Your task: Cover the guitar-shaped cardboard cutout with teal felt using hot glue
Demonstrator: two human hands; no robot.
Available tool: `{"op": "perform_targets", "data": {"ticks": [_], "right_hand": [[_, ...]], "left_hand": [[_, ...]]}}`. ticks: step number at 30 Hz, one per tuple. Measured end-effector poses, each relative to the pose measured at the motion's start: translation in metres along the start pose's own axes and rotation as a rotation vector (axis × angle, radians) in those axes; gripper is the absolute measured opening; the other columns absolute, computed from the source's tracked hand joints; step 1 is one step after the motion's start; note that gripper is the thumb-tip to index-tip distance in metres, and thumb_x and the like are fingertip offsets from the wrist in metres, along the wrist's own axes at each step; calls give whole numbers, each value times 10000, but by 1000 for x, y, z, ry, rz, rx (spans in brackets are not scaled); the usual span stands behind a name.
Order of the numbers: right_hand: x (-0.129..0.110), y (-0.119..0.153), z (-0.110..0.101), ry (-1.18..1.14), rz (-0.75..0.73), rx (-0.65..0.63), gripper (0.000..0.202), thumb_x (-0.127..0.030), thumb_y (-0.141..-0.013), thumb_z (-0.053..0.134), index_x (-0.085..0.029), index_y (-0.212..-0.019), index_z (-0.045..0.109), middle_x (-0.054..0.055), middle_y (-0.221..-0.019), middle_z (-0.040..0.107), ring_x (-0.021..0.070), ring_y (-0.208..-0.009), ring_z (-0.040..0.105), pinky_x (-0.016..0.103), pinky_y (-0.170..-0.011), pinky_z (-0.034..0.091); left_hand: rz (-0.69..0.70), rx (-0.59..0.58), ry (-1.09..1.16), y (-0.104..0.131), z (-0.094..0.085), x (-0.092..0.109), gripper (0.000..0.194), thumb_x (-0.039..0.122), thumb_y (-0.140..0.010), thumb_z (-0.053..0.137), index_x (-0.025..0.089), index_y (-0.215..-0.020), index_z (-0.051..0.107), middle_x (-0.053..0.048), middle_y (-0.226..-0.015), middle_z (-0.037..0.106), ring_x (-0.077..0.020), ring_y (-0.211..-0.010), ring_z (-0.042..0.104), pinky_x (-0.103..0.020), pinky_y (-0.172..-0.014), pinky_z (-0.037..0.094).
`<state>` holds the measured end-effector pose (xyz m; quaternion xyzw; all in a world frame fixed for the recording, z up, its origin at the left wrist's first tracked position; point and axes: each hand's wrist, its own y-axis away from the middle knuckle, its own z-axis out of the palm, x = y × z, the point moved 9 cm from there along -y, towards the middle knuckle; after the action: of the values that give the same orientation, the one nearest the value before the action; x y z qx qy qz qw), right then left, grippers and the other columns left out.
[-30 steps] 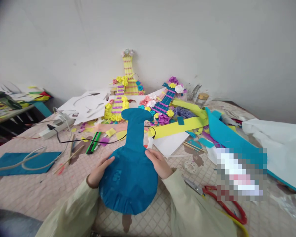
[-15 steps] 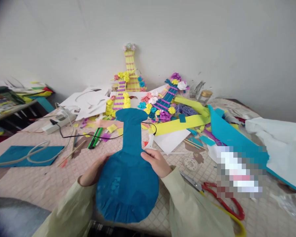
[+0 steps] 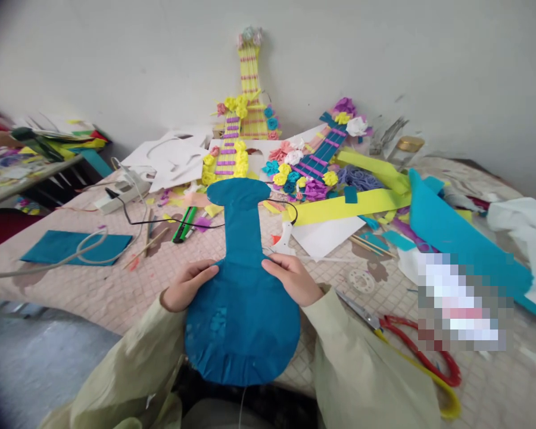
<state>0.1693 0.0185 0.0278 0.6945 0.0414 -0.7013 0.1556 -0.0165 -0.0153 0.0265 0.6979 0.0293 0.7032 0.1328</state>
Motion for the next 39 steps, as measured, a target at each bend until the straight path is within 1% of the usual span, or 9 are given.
{"op": "perform_targets", "data": {"ticks": [4,7,11,18,22,25,28,32,39], "right_hand": [[0,0,-2,55,-30,1,182,-365,-652,656,-184,-651,670,-20,-519,547,146,-521,482,261,-478,356],[-1,-1,-5,156,-70,6,216,-391,-679,635,-179,-704,674,-5,-576,578,163,-582,520,264,-507,375],[2,-2,-9,245,-64,12,256,-428,-704,605,-180,-722,669,4,-629,599,178,-641,541,272,-549,387],[0,-1,-14,251,-71,46,248,-425,-695,617,-190,-747,674,11,-682,625,195,-687,549,282,-565,392],[0,0,-17,234,-67,88,239,-418,-687,625,-187,-721,677,11,-659,623,198,-691,553,288,-579,407],[-2,0,-16,214,-66,97,245,-416,-678,628,-178,-699,681,7,-643,627,204,-701,565,298,-604,426],[-5,0,-18,160,-36,115,251,-413,-660,642,-174,-720,691,8,-702,661,217,-767,587,305,-664,446],[-7,2,-32,42,18,240,212,-378,-641,665,-193,-740,700,-3,-730,689,203,-781,606,290,-700,462],[-14,5,-46,-86,-11,349,102,-307,-639,666,-218,-684,690,-27,-715,694,168,-717,616,258,-673,474]], "left_hand": [[-25,-31,100,4,5,-1,291,422,-651,647,156,-768,630,-2,-662,609,-147,-648,566,-231,-601,441],[-56,-64,97,6,8,-5,308,382,-632,682,157,-832,618,-13,-731,625,-164,-701,587,-259,-650,463],[-53,-86,88,6,11,-7,313,388,-649,672,148,-841,615,-19,-725,625,-162,-686,591,-269,-645,474],[-60,-74,109,6,10,-6,307,387,-647,674,166,-854,628,-15,-750,642,-162,-707,600,-259,-648,477],[-36,-72,95,6,8,-4,299,385,-669,656,177,-882,630,-12,-789,648,-172,-780,600,-277,-724,473],[-29,-69,81,6,7,-4,284,371,-678,651,180,-888,634,-14,-791,655,-182,-790,601,-287,-726,473],[5,-40,112,7,4,-1,292,360,-703,632,197,-945,639,-15,-835,667,-183,-830,601,-275,-737,470],[60,-14,185,14,0,5,331,327,-715,634,213,-1025,616,-26,-931,668,-190,-894,600,-277,-780,470],[40,26,227,29,-7,8,354,314,-712,645,180,-1036,593,-62,-956,664,-213,-881,615,-263,-692,491]]}}
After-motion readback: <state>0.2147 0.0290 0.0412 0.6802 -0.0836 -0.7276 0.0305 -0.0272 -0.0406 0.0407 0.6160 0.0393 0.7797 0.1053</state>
